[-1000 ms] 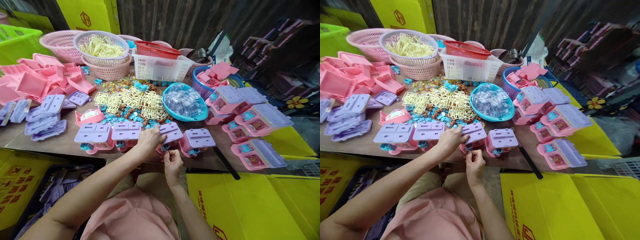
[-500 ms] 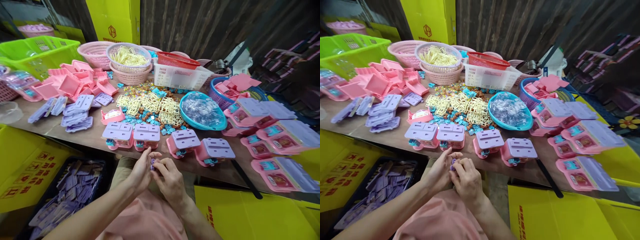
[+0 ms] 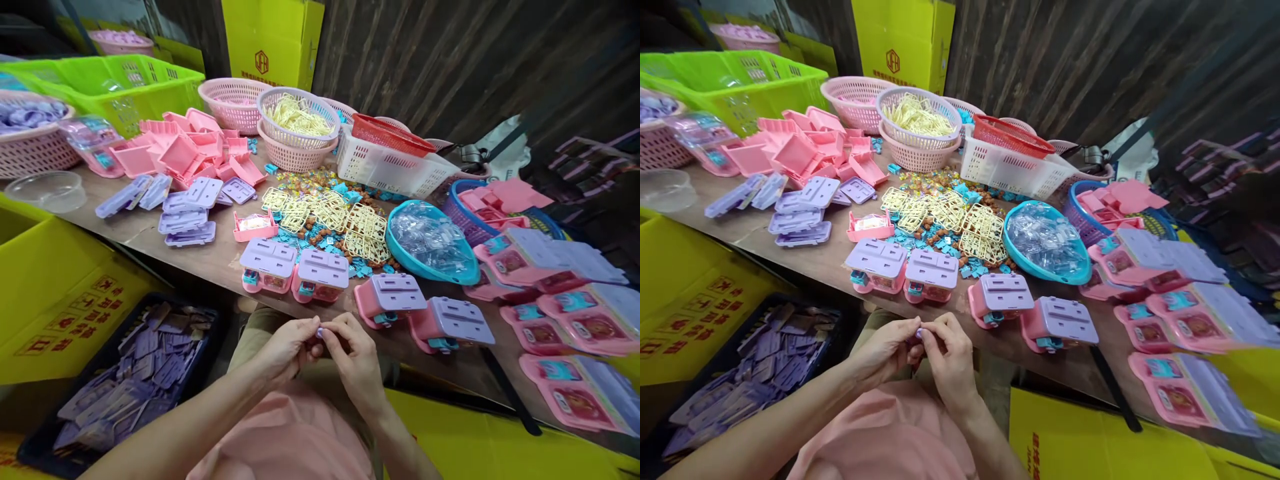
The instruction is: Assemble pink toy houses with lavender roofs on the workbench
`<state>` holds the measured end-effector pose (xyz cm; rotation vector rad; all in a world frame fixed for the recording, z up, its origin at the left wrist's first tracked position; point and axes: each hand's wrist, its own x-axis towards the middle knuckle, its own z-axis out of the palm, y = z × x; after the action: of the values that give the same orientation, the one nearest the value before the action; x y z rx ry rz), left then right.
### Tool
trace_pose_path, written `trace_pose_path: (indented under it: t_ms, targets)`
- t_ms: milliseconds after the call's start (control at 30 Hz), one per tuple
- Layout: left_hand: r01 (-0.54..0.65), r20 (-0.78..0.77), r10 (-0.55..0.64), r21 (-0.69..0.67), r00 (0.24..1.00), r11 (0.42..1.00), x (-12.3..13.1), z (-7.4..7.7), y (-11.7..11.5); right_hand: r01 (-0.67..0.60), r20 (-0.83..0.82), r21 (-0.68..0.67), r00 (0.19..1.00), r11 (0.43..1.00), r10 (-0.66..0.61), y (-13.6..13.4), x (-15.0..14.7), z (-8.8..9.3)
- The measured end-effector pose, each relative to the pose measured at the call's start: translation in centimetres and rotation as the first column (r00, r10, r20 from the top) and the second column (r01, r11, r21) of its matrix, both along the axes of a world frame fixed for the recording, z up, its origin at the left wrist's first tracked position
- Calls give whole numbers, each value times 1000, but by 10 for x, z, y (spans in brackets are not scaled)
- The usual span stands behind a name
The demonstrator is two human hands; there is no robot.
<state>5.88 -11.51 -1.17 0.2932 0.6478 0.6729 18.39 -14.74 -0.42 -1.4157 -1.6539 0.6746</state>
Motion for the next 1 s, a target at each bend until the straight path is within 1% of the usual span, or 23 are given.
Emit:
trace_pose_path:
  t_ms: [67,133,167,267,333,433,500,567,633,667,700,733,767,800,833,867,900,1000]
  targets:
    - [1,33,0,-29,999,1000,-4,-2,0,46,24,35,999,998,-46,1,-3,-4]
    - [4,27,-1,-100,1000,995,-6,-3,1,73,98,131,992,989,-86,3,-6,-10]
    - [3,19,-1,-139,1000,990,-6,-3,2,64,146,192,985,979,-93,4,-7,-14]
    - [-57,1,59,-212,998,976,-6,-2,5,-52,297,324,954,945,-49,10,-10,-21]
    - [-104,1,107,-205,994,973,-7,-1,8,-117,380,373,924,920,-37,15,-12,-24]
    - [-141,-1,142,-143,990,980,-9,-2,12,-148,461,401,885,904,-60,20,-17,-24]
    - [-137,-13,137,-87,991,987,-11,-4,14,-138,493,389,866,911,-79,22,-20,-22]
    - [-101,-39,101,-13,994,995,-14,-6,14,-118,498,352,864,929,-79,22,-23,-19]
    - [-33,-125,47,117,991,993,-17,-6,15,-70,450,293,890,954,-73,21,-24,-17]
    - [0,-214,49,225,976,974,-18,-5,17,-34,412,261,908,965,-79,21,-23,-16]
    - [35,-322,90,363,942,931,-19,-2,20,12,369,238,924,971,-102,22,-21,-16]
    - [77,-425,178,516,887,853,-20,3,25,64,330,223,934,973,-138,24,-18,-17]
    - [132,-499,295,656,815,743,-21,9,31,118,296,216,938,969,-180,26,-15,-18]
    - [205,-536,409,756,738,621,-22,16,40,171,264,212,938,962,-224,29,-12,-21]
    - [286,-550,498,811,671,510,-22,24,51,217,232,210,936,953,-264,32,-7,-24]
    - [375,-571,544,818,615,436,-21,31,64,256,201,206,933,944,-297,36,-3,-27]
    - [470,-613,559,789,558,396,-20,37,77,287,176,203,930,936,-323,40,1,-29]
    - [735,-764,530,589,369,336,-14,49,114,333,146,204,919,921,-365,54,14,-33]
